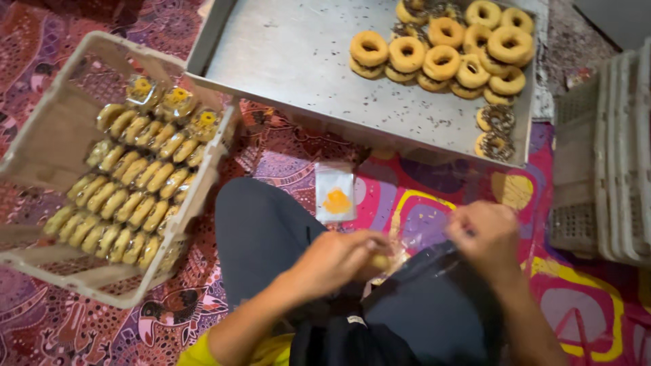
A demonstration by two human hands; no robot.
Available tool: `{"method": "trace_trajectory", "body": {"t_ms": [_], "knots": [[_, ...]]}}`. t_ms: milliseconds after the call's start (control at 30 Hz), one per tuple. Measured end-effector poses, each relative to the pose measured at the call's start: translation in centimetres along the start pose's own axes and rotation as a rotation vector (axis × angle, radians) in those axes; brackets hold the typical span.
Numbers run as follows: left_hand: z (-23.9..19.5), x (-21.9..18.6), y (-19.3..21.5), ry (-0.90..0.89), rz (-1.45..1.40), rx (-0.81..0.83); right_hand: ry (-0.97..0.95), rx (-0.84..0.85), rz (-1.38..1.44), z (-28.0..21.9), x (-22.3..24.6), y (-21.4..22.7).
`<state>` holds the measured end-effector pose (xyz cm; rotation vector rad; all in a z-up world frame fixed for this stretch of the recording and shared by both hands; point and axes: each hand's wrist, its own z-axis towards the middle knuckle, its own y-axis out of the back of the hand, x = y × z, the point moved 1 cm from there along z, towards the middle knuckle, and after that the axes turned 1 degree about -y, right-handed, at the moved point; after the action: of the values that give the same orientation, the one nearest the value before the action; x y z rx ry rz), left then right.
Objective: The person sits on a patterned floor mat and repeatedly picks donuts from a metal tray, places them into clear plastic bags, and arranges the sealed packages in a white plastic crate. Another person is visible in the background handling donuts on a separate tray.
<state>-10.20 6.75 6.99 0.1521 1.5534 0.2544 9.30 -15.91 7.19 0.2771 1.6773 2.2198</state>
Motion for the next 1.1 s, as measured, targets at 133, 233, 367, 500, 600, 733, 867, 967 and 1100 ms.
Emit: {"method": "trace_trajectory", "body": {"t_ms": [133,233,367,500,600,733,867,967,1100], "knots": [[-1.0,-0.6,3.1,0.055,-0.11,0.226,-0.057,0.109,-0.173,-0.2,0.4,-3.3],[-0.4,0.0,1.0,-0.726,0.775,0.028,0.21,0.206,0.568,-1.6,5.3,-6.0],[0.5,4.1,1.1,-0.547,-0.295,-0.008,-0.201,0.771,1.505,-0.4,9.6,-8.0],[-4.2,6.9,2.7,-0.423,-1.552,-0.151,-0.321,0.489,1.743,1.6,12.7,-8.4],[-7.5,8.9,6.2,-0.257,-1.385,-0.6,-0.445,0.436,1.862,1.9,14.3,-9.4],[-7.0,8.7,7.0,-0.063,-0.607,-0.535,-0.298,0.43,1.701,2.9,16.4,-10.3],[-6.0,8.2,5.9,0.075,-0.255,-0.299,-0.342,0.561,1.469,4.2,17.5,-9.6],[-6.4,8.8,7.2,-0.009,-0.313,-0.432,-0.275,0.507,1.437,4.7,17.1,-8.7],[-7.9,10.6,8.8,0.007,-0.719,-1.032,-0.623,0.491,1.656,3.8,16.4,-8.9]]}}
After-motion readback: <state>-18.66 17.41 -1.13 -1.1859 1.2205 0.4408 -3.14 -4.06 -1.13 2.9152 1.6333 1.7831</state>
